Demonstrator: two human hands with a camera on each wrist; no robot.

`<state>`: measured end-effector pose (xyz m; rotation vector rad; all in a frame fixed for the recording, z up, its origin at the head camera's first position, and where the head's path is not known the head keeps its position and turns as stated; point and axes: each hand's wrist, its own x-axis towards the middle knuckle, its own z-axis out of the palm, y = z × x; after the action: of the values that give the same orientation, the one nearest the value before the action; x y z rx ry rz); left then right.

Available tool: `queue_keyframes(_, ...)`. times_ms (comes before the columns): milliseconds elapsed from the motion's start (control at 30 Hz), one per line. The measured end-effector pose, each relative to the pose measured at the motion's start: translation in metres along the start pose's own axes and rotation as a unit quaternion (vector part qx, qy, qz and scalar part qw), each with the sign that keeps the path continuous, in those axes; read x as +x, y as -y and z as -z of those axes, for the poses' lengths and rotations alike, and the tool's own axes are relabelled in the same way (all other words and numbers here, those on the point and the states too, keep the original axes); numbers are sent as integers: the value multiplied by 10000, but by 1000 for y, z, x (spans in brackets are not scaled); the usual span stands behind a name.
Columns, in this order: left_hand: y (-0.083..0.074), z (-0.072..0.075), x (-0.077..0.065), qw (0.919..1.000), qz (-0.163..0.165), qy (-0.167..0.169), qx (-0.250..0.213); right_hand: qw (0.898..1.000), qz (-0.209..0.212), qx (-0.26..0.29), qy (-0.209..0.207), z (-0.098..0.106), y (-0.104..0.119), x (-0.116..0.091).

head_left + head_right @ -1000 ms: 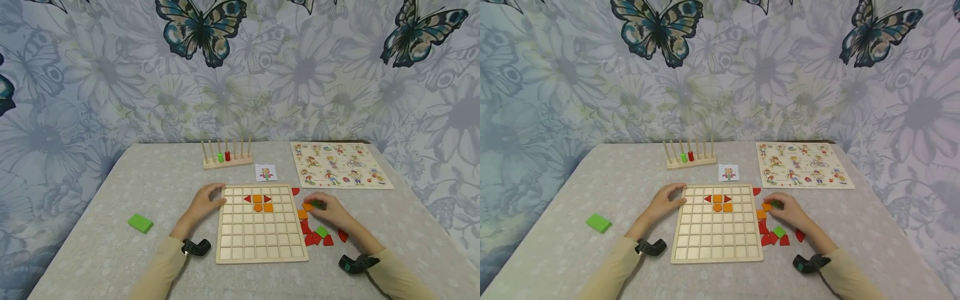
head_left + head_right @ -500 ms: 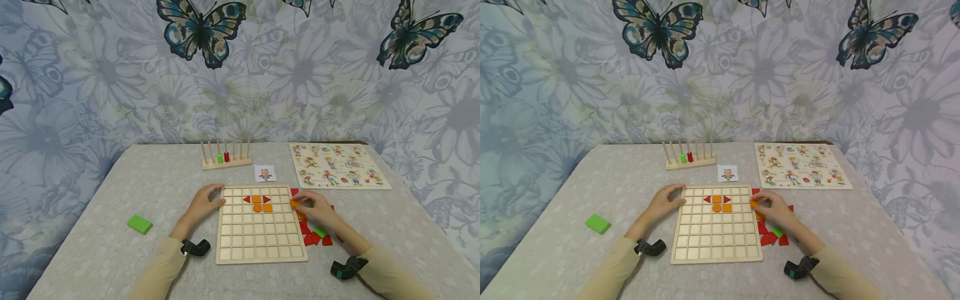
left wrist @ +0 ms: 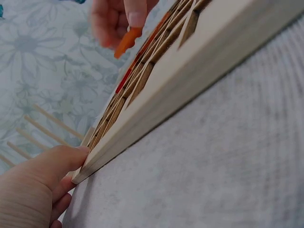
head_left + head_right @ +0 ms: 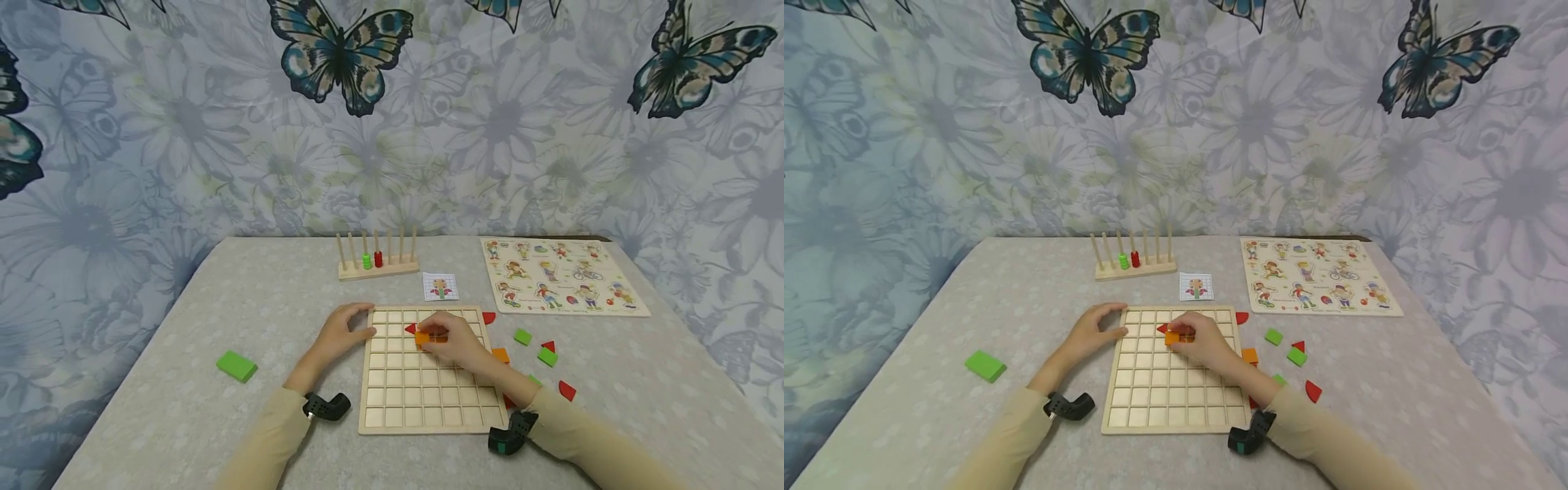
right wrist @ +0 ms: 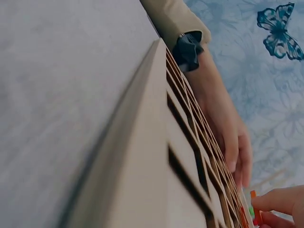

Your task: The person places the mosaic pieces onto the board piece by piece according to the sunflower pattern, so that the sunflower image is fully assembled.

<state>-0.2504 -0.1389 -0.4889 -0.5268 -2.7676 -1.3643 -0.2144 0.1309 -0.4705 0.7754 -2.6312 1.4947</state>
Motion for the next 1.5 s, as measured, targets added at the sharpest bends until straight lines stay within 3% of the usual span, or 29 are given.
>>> queue_keyframes(200,1,-1,1,10000,40,-9,77,9996,106,-55,239,-14,4,6)
queue_keyframes(633,2,0,-1,10000,66,12,21,9994,194,-289,78,-19,5,5)
queue_keyframes(1267,-3,1,-1,10000,18,47,-59,9994,214,-254,68,-16,6,4)
queue_keyframes(1500,-1,0,0,10000,-40,16,-19,9999,110,-107,-50,-3,5,1)
